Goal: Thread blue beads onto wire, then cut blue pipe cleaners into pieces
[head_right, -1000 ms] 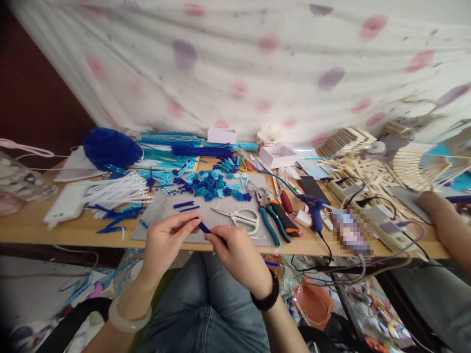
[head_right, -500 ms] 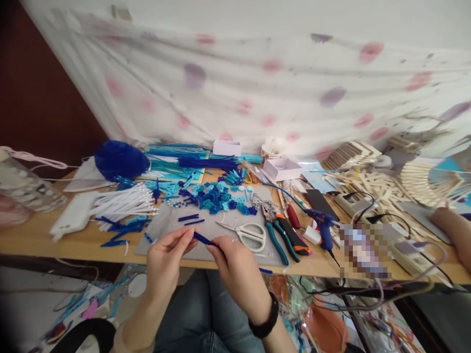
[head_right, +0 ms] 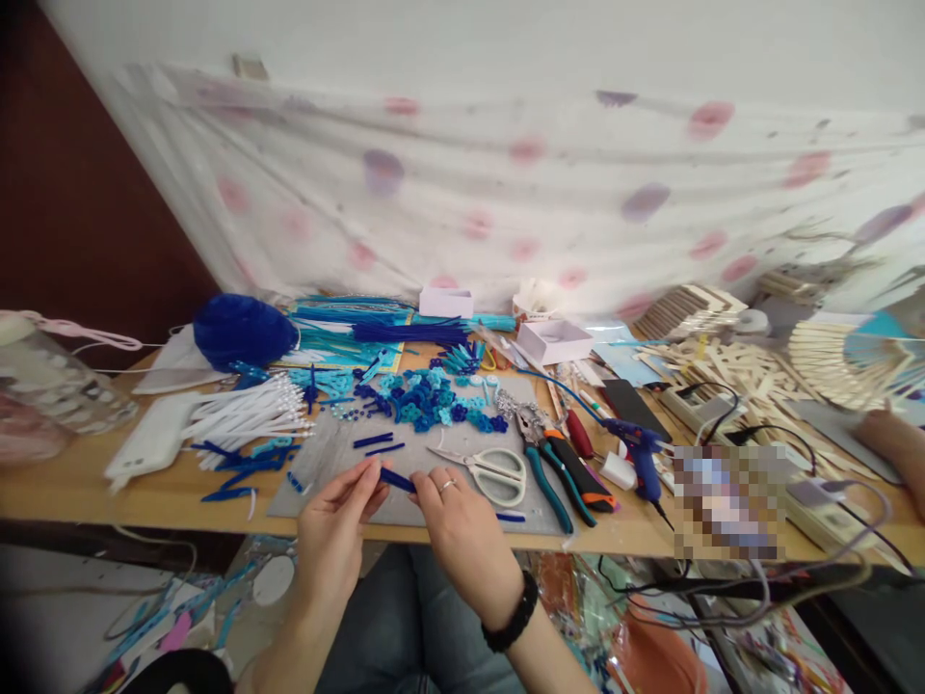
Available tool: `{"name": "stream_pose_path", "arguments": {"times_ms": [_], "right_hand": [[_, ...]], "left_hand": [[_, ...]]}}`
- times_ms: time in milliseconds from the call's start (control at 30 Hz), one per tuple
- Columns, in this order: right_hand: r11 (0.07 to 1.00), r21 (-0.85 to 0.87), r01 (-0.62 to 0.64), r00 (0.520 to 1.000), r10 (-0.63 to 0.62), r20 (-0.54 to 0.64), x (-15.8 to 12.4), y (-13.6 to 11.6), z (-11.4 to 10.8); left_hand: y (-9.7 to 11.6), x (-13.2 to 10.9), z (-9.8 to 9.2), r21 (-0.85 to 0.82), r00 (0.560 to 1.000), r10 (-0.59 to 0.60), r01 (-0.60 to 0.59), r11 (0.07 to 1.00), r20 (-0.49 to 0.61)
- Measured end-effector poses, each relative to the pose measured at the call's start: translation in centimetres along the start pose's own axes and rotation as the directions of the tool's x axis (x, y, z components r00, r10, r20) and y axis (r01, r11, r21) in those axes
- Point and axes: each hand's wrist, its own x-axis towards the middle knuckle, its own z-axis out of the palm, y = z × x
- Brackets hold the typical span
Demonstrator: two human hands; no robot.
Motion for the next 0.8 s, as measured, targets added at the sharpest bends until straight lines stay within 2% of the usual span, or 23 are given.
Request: {"name": "stream_pose_path", "arguments": {"times_ms": [233,333,433,600,733,800], "right_hand": [[1.000,-0.002,0.007,0.999,-0.006,0.053,0.2,0.2,0.2],[0.998,0.052,-0.020,1.000,0.019,0.019,0.1,0.3,0.1],[0.981,0.172,-0.089,0.994,0.098,-0.047,-0.2,0.1,0.0],[0.873,0.433,-0.226,0.950,0.295,-0.098,-0.5,-0.6,-0.3],[0.760,0.579,-0.293,0.928,0.372,-0.018,-0.3,-0.9,-0.6],[0.736,0.603,-0.310,0.930,0.367,0.030,-0.1,-0.6,-1.0]], "left_hand": [[-0.6,-0.2,0.0,0.022,0.999,0.021,-0.020,1.000,-0.028],[-0.8,-0.2,0.0,0.010,0.999,0.010,-0.010,1.000,-0.040],[-0.9,-0.3,0.0,-0.012,0.997,-0.003,0.002,1.000,-0.078],[-0.9,-0.5,0.4,-0.046,0.989,0.010,-0.017,0.999,-0.147],[-1.5,-0.6,0.4,-0.053,0.987,0.062,-0.071,0.996,-0.150],[-1.6,-0.6,-0.1,0.003,0.990,0.095,-0.095,0.995,-0.102]]}}
